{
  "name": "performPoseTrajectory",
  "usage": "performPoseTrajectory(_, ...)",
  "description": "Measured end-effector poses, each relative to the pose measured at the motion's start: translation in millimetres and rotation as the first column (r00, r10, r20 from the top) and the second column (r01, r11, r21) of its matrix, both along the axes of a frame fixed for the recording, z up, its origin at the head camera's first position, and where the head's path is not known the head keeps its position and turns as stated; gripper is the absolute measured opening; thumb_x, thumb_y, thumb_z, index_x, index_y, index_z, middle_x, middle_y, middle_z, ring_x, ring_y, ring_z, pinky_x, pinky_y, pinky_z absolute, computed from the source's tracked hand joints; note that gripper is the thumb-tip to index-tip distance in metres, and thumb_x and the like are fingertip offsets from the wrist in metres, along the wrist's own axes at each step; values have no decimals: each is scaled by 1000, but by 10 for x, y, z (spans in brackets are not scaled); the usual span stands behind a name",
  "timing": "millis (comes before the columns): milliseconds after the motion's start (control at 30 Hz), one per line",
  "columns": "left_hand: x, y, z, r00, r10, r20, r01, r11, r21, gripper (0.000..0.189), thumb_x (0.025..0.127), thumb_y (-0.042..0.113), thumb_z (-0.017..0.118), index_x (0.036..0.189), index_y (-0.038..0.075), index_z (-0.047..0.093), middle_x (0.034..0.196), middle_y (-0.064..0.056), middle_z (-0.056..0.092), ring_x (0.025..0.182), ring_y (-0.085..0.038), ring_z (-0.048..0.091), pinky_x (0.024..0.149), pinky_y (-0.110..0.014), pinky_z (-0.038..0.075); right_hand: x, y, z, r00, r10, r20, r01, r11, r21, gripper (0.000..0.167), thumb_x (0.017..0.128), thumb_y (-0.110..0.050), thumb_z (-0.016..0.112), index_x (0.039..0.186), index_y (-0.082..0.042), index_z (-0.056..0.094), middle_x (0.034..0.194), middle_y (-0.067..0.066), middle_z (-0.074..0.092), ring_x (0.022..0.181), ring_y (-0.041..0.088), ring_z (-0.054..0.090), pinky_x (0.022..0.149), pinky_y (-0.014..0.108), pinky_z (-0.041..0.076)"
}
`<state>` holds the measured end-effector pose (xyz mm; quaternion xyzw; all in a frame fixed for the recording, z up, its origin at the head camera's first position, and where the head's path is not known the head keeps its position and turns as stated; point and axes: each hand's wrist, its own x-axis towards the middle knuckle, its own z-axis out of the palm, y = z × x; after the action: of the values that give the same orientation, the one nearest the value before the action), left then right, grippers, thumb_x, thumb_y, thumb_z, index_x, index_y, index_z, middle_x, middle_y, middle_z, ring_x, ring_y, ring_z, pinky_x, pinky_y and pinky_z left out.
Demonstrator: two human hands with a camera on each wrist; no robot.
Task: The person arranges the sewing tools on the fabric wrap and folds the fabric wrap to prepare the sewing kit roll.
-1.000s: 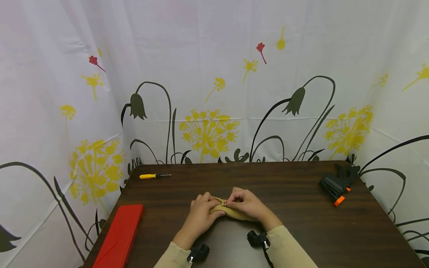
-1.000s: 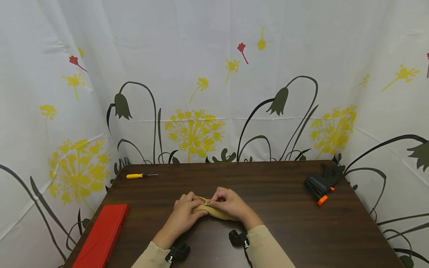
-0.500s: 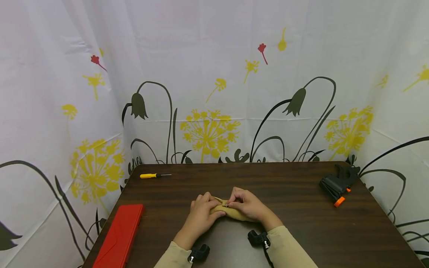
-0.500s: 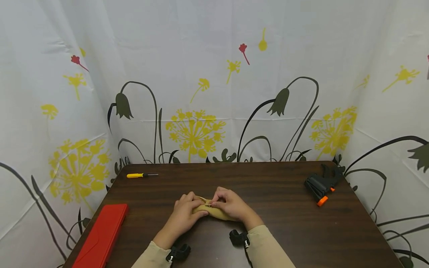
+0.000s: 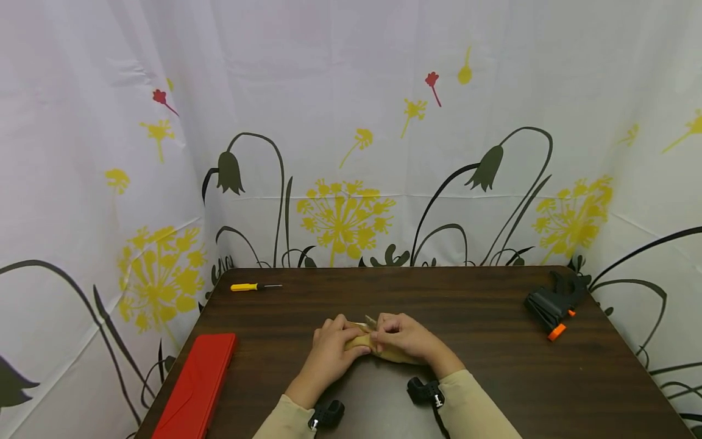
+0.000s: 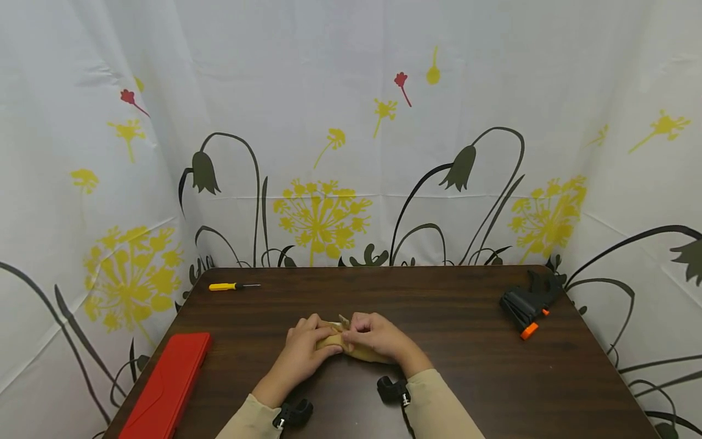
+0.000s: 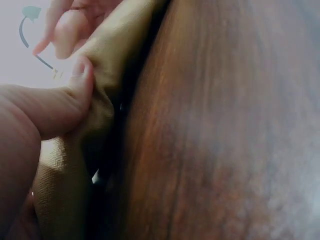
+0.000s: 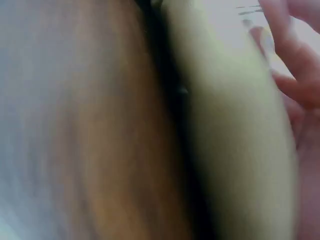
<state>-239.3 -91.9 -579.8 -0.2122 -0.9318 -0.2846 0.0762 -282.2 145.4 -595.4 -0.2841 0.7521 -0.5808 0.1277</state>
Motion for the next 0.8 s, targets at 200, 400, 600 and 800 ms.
performPoseTrajectory(200,-18,-29,-13,1000,-26,19,26,1000,-8,29,90,44,85,114,27,84,104,7,59,93,-12,46,85,-38,31,11,-62,-10,977,-133,164,139,990,-29,35,111,-28,65,90,0,65,83,1,59,70,10,51,63,21,42)
performPoseTrajectory(400,-28,-35,-7,999,-36,28,36,999,1,29,92,43,84,115,25,84,106,6,59,94,-13,47,85,-37,30,1,-65,-34,930,-315,191,326,945,-33,30,100,-23,81,125,-14,64,107,3,60,65,9,52,61,21,46)
performPoseTrajectory(600,-30,-32,-8,999,-33,29,33,999,5,27,92,43,84,114,27,84,104,6,59,93,-12,47,85,-37,31,-2,-74,-45,931,-335,144,340,940,-14,29,102,-20,79,127,-14,67,117,7,71,64,9,55,59,23,47)
performPoseTrajectory(800,-22,-25,-17,999,-24,29,23,999,22,31,92,42,85,120,30,80,96,10,55,87,-11,44,84,-38,29,-8,-77,-55,945,-324,51,322,945,47,8,102,-26,78,105,-19,79,100,3,76,69,9,58,62,25,49)
